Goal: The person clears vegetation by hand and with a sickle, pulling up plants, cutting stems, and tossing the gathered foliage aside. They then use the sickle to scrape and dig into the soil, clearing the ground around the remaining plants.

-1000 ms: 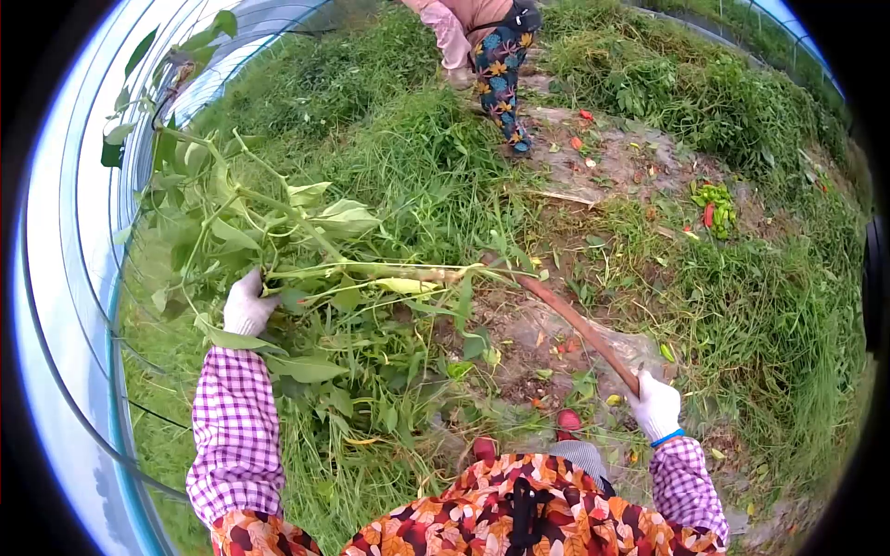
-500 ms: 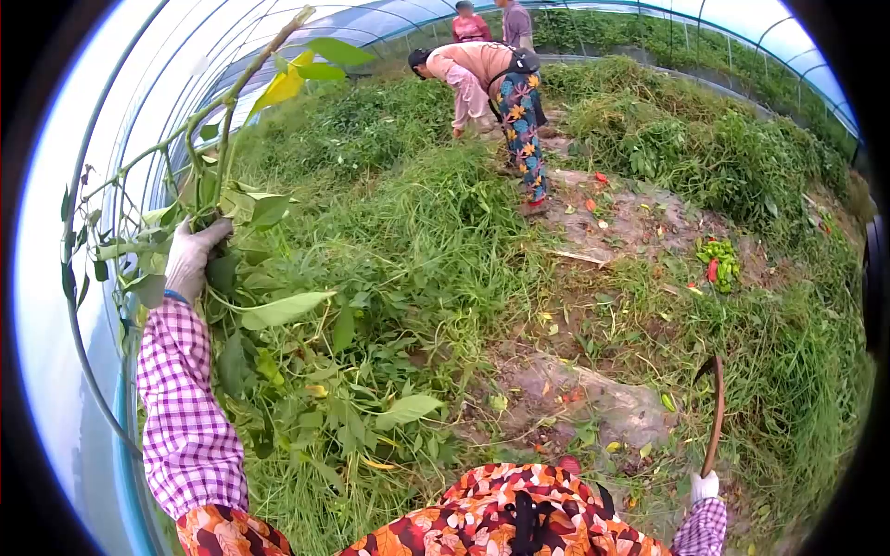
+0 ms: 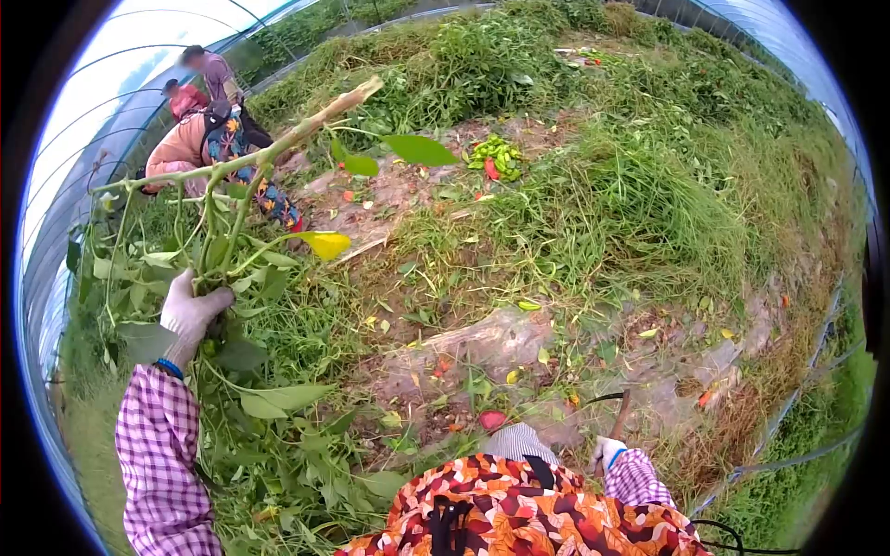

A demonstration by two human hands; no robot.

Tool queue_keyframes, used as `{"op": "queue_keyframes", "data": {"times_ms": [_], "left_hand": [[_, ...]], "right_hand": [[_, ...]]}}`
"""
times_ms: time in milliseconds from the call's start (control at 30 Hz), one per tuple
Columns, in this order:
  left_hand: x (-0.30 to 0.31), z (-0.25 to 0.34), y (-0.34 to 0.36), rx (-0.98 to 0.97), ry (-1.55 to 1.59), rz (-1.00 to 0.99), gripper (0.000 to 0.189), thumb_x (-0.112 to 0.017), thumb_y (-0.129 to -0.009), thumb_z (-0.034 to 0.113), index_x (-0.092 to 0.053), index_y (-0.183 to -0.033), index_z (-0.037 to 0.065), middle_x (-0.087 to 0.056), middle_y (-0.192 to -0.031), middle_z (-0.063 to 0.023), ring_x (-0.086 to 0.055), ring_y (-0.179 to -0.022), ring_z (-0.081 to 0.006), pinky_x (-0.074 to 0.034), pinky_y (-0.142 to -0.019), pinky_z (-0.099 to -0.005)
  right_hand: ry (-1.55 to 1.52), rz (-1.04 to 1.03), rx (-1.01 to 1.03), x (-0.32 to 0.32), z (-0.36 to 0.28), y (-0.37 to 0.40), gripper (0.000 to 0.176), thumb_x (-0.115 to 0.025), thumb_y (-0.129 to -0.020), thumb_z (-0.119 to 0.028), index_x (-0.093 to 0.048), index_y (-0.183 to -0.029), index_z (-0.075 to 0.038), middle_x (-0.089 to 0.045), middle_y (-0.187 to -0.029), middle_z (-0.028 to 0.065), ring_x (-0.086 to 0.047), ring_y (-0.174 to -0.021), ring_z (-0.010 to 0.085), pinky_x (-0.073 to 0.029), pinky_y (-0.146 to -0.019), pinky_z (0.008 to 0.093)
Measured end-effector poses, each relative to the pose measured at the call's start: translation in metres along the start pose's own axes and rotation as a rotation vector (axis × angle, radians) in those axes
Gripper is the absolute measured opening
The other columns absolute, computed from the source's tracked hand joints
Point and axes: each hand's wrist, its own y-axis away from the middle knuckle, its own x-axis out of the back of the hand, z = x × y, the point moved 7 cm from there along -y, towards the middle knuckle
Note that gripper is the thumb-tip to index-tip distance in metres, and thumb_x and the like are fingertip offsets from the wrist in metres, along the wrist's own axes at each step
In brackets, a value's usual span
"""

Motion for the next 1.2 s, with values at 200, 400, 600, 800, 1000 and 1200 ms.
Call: {"op": "queue_keyframes", "data": {"times_ms": [200, 400, 600, 800, 1000, 1200], "left_hand": [[-0.104, 0.164, -0.062, -0.447, -0.072, -0.144, 0.056, -0.078, -0.073, 0.009, -0.055, -0.122, -0.001, -0.066, -0.105, -0.0097, -0.061, -0.091, -0.0140, -0.050, -0.086, -0.0296], [-0.100, 0.193, -0.110, -0.424, -0.290, 0.267, 0.073, -0.079, -0.071, 0.041, -0.053, -0.125, -0.001, -0.067, -0.106, -0.0160, -0.063, -0.097, -0.0227, -0.049, -0.087, -0.0365], [-0.043, 0.084, -0.112, -0.142, 0.573, 0.119, 0.044, -0.080, -0.073, 0.017, -0.060, -0.108, -0.002, -0.066, -0.090, -0.0071, -0.063, -0.081, -0.0159, -0.053, -0.070, -0.0308], [-0.020, -0.111, -0.023, 0.235, 0.881, 0.170, 0.034, -0.074, -0.077, 0.002, -0.059, -0.107, 0.003, -0.067, -0.090, -0.0102, -0.062, -0.072, -0.0166, -0.051, -0.062, -0.0301], [-0.042, -0.261, 0.095, 0.712, 0.997, 0.287, 0.051, -0.073, -0.076, -0.002, -0.046, -0.119, 0.001, -0.065, -0.097, -0.0170, -0.066, -0.082, -0.0273, -0.058, -0.067, -0.0430], [-0.120, -0.283, 0.153, 1.147, 0.701, 0.144, 0.024, -0.073, -0.081, 0.009, -0.059, -0.098, 0.000, -0.067, -0.090, -0.0136, -0.066, -0.074, -0.0247, -0.058, -0.066, -0.0391]], "right_hand": [[-0.952, 0.295, -0.553, -0.001, 0.003, 0.051, 0.027, -0.054, -0.088, -0.018, -0.048, -0.065, -0.005, -0.047, -0.053, 0.0088, -0.047, -0.045, 0.0262, -0.038, -0.042, 0.0389], [-1.003, 0.367, -0.573, -0.010, 0.016, 0.042, 0.032, -0.056, -0.092, -0.023, -0.047, -0.065, -0.007, -0.043, -0.050, 0.0077, -0.041, -0.039, 0.0261, -0.036, -0.036, 0.0401], [-0.867, 0.291, -0.566, -0.021, -0.004, 0.018, 0.031, -0.057, -0.087, -0.020, -0.048, -0.062, -0.005, -0.043, -0.051, 0.0095, -0.045, -0.040, 0.0270, -0.038, -0.038, 0.0408], [-0.684, 0.143, -0.505, -0.035, -0.041, -0.012, 0.035, -0.054, -0.085, -0.022, -0.050, -0.058, -0.001, -0.050, -0.053, 0.0141, -0.051, -0.046, 0.0282, -0.042, -0.046, 0.0395], [-0.535, 0.069, -0.554, -0.035, -0.090, -0.010, 0.030, -0.059, -0.088, -0.018, -0.054, -0.064, -0.001, -0.051, -0.053, 0.0108, -0.050, -0.043, 0.0245, -0.041, -0.042, 0.0392], [-0.424, -0.024, -0.601, -0.052, -0.075, -0.019, 0.028, -0.063, -0.089, -0.021, -0.056, -0.070, -0.002, -0.052, -0.056, 0.0075, -0.051, -0.046, 0.0206, -0.041, -0.045, 0.0359]]}}
